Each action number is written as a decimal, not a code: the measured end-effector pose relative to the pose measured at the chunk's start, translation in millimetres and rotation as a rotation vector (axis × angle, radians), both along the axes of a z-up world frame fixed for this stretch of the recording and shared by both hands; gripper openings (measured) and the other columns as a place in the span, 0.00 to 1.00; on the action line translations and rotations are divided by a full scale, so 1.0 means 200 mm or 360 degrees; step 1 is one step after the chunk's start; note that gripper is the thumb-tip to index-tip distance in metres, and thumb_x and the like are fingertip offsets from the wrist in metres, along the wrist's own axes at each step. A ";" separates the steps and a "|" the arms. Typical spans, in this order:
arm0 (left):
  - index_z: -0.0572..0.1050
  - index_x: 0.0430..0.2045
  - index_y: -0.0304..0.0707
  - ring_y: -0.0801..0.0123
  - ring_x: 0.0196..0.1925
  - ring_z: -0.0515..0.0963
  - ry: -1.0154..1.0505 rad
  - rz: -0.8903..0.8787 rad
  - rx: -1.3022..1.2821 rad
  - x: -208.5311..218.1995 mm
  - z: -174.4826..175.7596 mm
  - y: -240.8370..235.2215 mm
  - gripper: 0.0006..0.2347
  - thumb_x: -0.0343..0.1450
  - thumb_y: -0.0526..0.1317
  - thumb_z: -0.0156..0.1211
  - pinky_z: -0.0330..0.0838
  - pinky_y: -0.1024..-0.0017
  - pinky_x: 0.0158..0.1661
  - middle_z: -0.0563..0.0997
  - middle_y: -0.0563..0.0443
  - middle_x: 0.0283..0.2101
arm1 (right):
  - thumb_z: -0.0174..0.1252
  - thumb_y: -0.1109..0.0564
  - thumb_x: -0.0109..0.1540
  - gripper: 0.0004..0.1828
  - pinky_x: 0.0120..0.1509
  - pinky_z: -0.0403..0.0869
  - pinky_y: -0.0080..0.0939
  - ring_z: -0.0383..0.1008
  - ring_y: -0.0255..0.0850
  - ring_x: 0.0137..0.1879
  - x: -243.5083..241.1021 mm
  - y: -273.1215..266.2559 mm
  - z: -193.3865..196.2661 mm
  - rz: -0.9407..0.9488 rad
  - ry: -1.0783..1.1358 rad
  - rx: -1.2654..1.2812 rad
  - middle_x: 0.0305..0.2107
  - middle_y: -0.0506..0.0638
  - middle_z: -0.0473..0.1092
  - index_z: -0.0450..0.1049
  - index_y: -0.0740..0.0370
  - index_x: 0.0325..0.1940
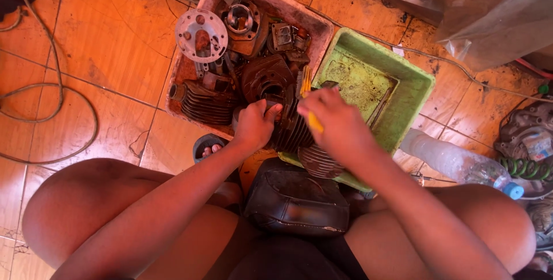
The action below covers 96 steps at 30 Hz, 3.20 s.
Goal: Cleaning motorcycle engine cylinder fins using a brush and water
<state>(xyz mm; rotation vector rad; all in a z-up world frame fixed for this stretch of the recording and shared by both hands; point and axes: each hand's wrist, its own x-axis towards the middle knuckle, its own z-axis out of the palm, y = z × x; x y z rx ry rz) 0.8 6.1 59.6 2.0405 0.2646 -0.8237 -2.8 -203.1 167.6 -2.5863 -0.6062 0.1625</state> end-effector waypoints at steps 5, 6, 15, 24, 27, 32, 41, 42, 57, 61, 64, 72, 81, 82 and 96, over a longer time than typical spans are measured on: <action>0.80 0.37 0.29 0.48 0.41 0.85 -0.0005 0.0000 -0.0038 0.00 -0.01 0.01 0.21 0.77 0.54 0.56 0.79 0.58 0.36 0.85 0.32 0.33 | 0.60 0.57 0.63 0.04 0.66 0.73 0.59 0.80 0.55 0.51 -0.10 0.06 0.41 0.0200 0.0150 -0.0169 0.42 0.59 0.73 0.76 0.57 0.41; 0.81 0.38 0.32 0.49 0.42 0.85 0.0015 0.0009 -0.0057 0.00 -0.02 0.02 0.20 0.77 0.54 0.56 0.80 0.58 0.37 0.85 0.34 0.34 | 0.62 0.56 0.61 0.06 0.68 0.71 0.63 0.79 0.58 0.53 -0.16 0.07 0.44 0.0279 -0.0011 -0.0201 0.42 0.59 0.73 0.77 0.59 0.40; 0.78 0.28 0.31 0.64 0.29 0.80 -0.0046 -0.0058 0.0016 0.02 -0.05 0.02 0.22 0.78 0.55 0.56 0.74 0.63 0.30 0.82 0.39 0.24 | 0.55 0.49 0.70 0.08 0.47 0.79 0.51 0.80 0.48 0.40 0.02 -0.02 -0.01 -0.0142 0.0018 -0.0036 0.39 0.47 0.69 0.71 0.53 0.40; 0.74 0.22 0.32 0.69 0.26 0.75 -0.0155 -0.0108 -0.0006 0.03 -0.13 0.01 0.23 0.77 0.56 0.56 0.71 0.68 0.27 0.79 0.40 0.20 | 0.58 0.57 0.66 0.02 0.56 0.79 0.53 0.81 0.54 0.44 -0.19 0.09 0.14 0.0106 -0.0418 -0.0498 0.42 0.57 0.68 0.71 0.53 0.40; 0.69 0.18 0.33 0.69 0.25 0.72 -0.0182 -0.0188 -0.0005 0.02 -0.04 0.03 0.22 0.78 0.52 0.55 0.68 0.68 0.27 0.75 0.39 0.17 | 0.58 0.54 0.68 0.03 0.45 0.77 0.54 0.79 0.57 0.39 0.07 -0.07 -0.13 -0.0255 0.0170 0.0256 0.35 0.53 0.69 0.73 0.54 0.44; 0.69 0.17 0.34 0.67 0.24 0.73 -0.0157 -0.0161 0.0010 0.03 -0.10 0.05 0.23 0.78 0.54 0.55 0.69 0.66 0.27 0.76 0.40 0.18 | 0.59 0.55 0.67 0.03 0.43 0.76 0.47 0.77 0.47 0.35 -0.04 -0.05 0.11 -0.0209 0.0242 0.0125 0.35 0.50 0.72 0.77 0.54 0.43; 0.67 0.18 0.33 0.54 0.23 0.73 -0.0268 -0.0280 0.0039 -0.02 -0.12 0.04 0.23 0.77 0.53 0.55 0.68 0.60 0.29 0.73 0.35 0.18 | 0.58 0.52 0.69 0.06 0.38 0.77 0.50 0.78 0.54 0.35 -0.09 -0.03 -0.12 -0.0103 -0.0209 -0.0195 0.35 0.56 0.69 0.75 0.54 0.47; 0.66 0.16 0.35 0.65 0.22 0.70 -0.0327 -0.0249 0.0052 0.06 -0.08 0.05 0.23 0.78 0.51 0.56 0.67 0.65 0.27 0.72 0.41 0.16 | 0.59 0.53 0.69 0.07 0.44 0.77 0.55 0.79 0.60 0.38 0.09 -0.08 -0.19 -0.0242 0.0133 0.0297 0.34 0.54 0.71 0.78 0.50 0.50; 0.65 0.15 0.38 0.73 0.22 0.70 -0.0406 -0.0192 -0.0057 0.03 -0.17 0.06 0.23 0.77 0.53 0.57 0.68 0.68 0.25 0.72 0.41 0.14 | 0.60 0.62 0.63 0.02 0.58 0.78 0.55 0.80 0.57 0.45 -0.34 0.22 -0.17 0.0169 -0.0940 -0.0675 0.35 0.63 0.69 0.74 0.59 0.37; 0.64 0.13 0.39 0.75 0.17 0.64 -0.0369 -0.0156 -0.0169 0.04 -0.17 0.07 0.24 0.78 0.53 0.56 0.64 0.71 0.21 0.70 0.46 0.12 | 0.56 0.48 0.69 0.06 0.45 0.80 0.54 0.80 0.55 0.36 -0.17 0.09 -0.07 -0.0276 -0.0280 -0.0044 0.38 0.48 0.71 0.76 0.46 0.47; 0.68 0.14 0.37 0.71 0.21 0.66 -0.0263 -0.0160 -0.0192 0.04 -0.22 0.06 0.24 0.76 0.56 0.57 0.65 0.66 0.25 0.71 0.47 0.14 | 0.59 0.57 0.68 0.05 0.45 0.81 0.48 0.82 0.54 0.39 -0.37 0.23 0.24 -0.0147 -0.0386 -0.0138 0.41 0.59 0.75 0.78 0.58 0.47; 0.81 0.27 0.38 0.70 0.28 0.71 0.0081 0.0109 -0.0511 0.07 -0.53 0.04 0.19 0.78 0.51 0.47 0.69 0.68 0.33 0.74 0.55 0.23 | 0.54 0.64 0.66 0.09 0.68 0.65 0.79 0.78 0.64 0.54 -0.61 0.55 0.18 0.0035 -0.0799 -0.0307 0.44 0.61 0.72 0.77 0.61 0.49; 0.81 0.28 0.40 0.69 0.31 0.74 0.0176 0.0115 -0.0464 0.05 -0.63 0.04 0.17 0.76 0.52 0.53 0.70 0.70 0.34 0.78 0.52 0.25 | 0.53 0.65 0.65 0.05 0.65 0.67 0.81 0.77 0.69 0.53 -0.73 0.63 0.20 0.0114 -0.0711 -0.0406 0.44 0.65 0.73 0.75 0.62 0.42; 0.81 0.28 0.40 0.69 0.31 0.74 0.0189 0.0115 -0.0469 0.06 -0.66 0.03 0.17 0.76 0.52 0.53 0.70 0.70 0.34 0.78 0.52 0.25 | 0.53 0.65 0.65 0.05 0.65 0.67 0.81 0.77 0.69 0.53 -0.68 0.62 0.18 0.0116 -0.0698 -0.0411 0.44 0.65 0.73 0.75 0.62 0.42; 0.81 0.20 0.43 0.70 0.26 0.74 0.0063 -0.0020 -0.0457 0.07 -0.64 0.07 0.19 0.76 0.51 0.51 0.70 0.71 0.29 0.77 0.53 0.20 | 0.53 0.69 0.61 0.06 0.67 0.71 0.74 0.81 0.68 0.42 -0.46 0.50 -0.18 0.0120 -0.1063 -0.0637 0.39 0.65 0.73 0.76 0.67 0.36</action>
